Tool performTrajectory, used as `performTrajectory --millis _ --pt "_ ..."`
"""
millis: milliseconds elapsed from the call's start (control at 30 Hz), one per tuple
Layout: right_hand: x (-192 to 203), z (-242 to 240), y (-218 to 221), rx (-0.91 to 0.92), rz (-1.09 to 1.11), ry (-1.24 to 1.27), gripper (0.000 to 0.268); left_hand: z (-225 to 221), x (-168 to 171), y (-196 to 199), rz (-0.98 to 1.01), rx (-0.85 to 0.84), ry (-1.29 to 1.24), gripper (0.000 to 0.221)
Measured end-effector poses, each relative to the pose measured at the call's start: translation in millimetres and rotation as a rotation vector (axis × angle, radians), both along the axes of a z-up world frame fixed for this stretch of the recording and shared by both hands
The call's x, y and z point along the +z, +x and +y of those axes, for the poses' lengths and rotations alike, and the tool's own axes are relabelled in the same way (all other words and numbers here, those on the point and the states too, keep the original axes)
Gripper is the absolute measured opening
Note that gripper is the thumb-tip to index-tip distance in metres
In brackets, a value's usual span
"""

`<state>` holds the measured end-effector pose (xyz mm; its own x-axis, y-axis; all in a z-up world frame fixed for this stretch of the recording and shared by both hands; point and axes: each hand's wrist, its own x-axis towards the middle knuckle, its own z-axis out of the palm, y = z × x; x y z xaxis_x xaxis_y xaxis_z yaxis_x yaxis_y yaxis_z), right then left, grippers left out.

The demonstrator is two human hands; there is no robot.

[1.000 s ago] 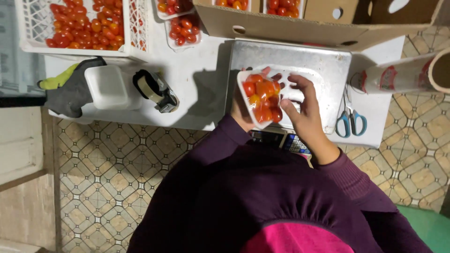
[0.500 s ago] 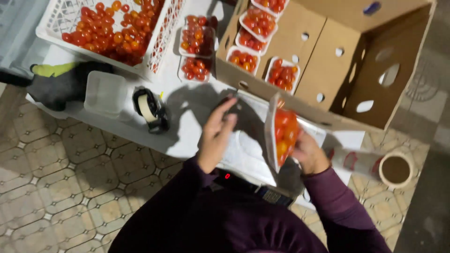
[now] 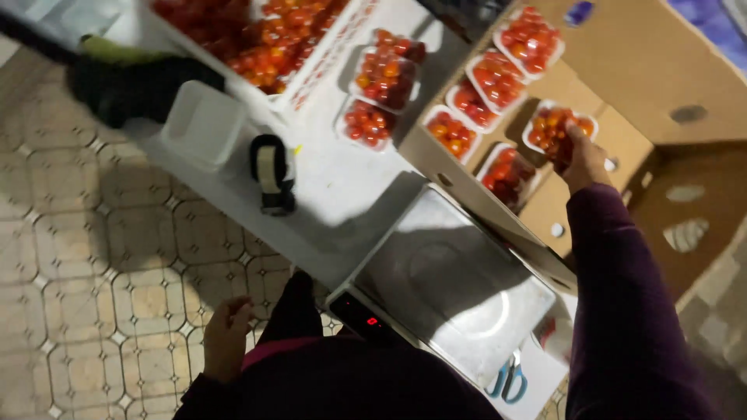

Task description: The person places tomatoes into small trays, weighs them on a scale, and applies tape to secure them before placing them into a larger cardboard box.

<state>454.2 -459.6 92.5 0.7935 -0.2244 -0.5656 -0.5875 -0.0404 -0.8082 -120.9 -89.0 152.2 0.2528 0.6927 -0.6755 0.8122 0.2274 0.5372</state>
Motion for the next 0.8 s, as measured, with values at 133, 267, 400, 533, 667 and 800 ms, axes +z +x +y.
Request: performTrajectory --millis 133,267,400,533,667,800 --pt "-23 14 -1 -0.009 -0.006 0.081 0.059 6 -55 -35 -0.033 -0.036 0.054 0.028" --pt "-61 -24 35 0.266 -0.018 -0.332 0.058 14 -49 19 -0.140 -0.200 0.024 0.037" --pt "7 -37 13 0.187 -0.138 -0.554 0.052 24 -178 115 -0.929 -0.383 0.387 0.015" --pt "97 -17 -120 0.093 -0.568 -0.212 0.037 47 -132 306 -0.842 -0.149 -0.170 0.031" --pt "129 -18 -266 0.069 -0.633 -0.088 0.035 82 -209 442 -0.577 -0.287 0.061 0.060" --pt "137 -28 -363 -0.118 -0.468 -0.158 0.026 97 -320 512 -0.431 -0.971 0.666 0.043"
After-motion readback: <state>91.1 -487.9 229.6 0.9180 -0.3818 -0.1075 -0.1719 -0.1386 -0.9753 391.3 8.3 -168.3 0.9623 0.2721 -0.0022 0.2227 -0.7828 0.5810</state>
